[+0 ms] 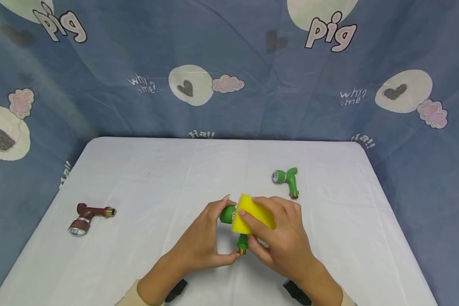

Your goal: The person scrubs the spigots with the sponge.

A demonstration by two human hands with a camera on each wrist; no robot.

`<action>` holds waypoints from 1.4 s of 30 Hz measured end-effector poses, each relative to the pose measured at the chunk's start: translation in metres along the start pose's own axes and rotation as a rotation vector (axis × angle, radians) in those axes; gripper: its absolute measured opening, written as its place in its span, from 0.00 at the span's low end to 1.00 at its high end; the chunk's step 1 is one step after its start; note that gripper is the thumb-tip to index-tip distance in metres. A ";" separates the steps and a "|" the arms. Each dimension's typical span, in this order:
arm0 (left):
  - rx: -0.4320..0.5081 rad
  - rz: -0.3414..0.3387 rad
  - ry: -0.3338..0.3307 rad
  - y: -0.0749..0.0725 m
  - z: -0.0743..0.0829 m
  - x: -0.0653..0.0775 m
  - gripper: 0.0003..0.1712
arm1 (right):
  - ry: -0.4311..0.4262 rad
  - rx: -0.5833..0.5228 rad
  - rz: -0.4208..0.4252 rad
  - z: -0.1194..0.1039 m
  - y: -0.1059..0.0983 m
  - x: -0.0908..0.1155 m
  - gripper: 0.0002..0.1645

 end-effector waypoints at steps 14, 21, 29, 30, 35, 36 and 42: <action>-0.222 0.007 0.225 0.003 -0.007 -0.003 0.60 | 0.305 0.018 -0.214 0.034 -0.018 0.016 0.19; -0.267 0.009 0.299 0.002 -0.007 -0.006 0.57 | 0.285 -0.084 -0.168 0.028 -0.015 0.009 0.20; -0.181 -0.006 0.296 -0.002 -0.003 -0.006 0.52 | 0.270 -0.072 -0.193 0.024 -0.014 0.008 0.19; -0.173 -0.007 0.297 -0.002 -0.003 -0.006 0.50 | 0.288 -0.071 -0.197 0.026 -0.015 0.010 0.19; -0.105 -0.047 0.209 -0.002 -0.005 -0.005 0.50 | 0.408 -0.074 -0.183 0.036 -0.022 0.026 0.20; -0.089 -0.057 0.168 -0.002 -0.006 -0.005 0.51 | 0.435 -0.079 -0.170 0.038 -0.024 0.030 0.20; -0.052 -0.096 -0.182 0.001 -0.029 -0.024 0.51 | 0.506 -0.112 -0.094 0.042 -0.034 0.047 0.21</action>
Point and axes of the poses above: each hand's wrist, its own x-axis away from the middle knuckle, its own y-axis out of the palm, z = x × y, the point moved 1 cm from there along -x, towards the middle knuckle, and after that the axes turned 10 degrees about -y, right-handed, at the moved point
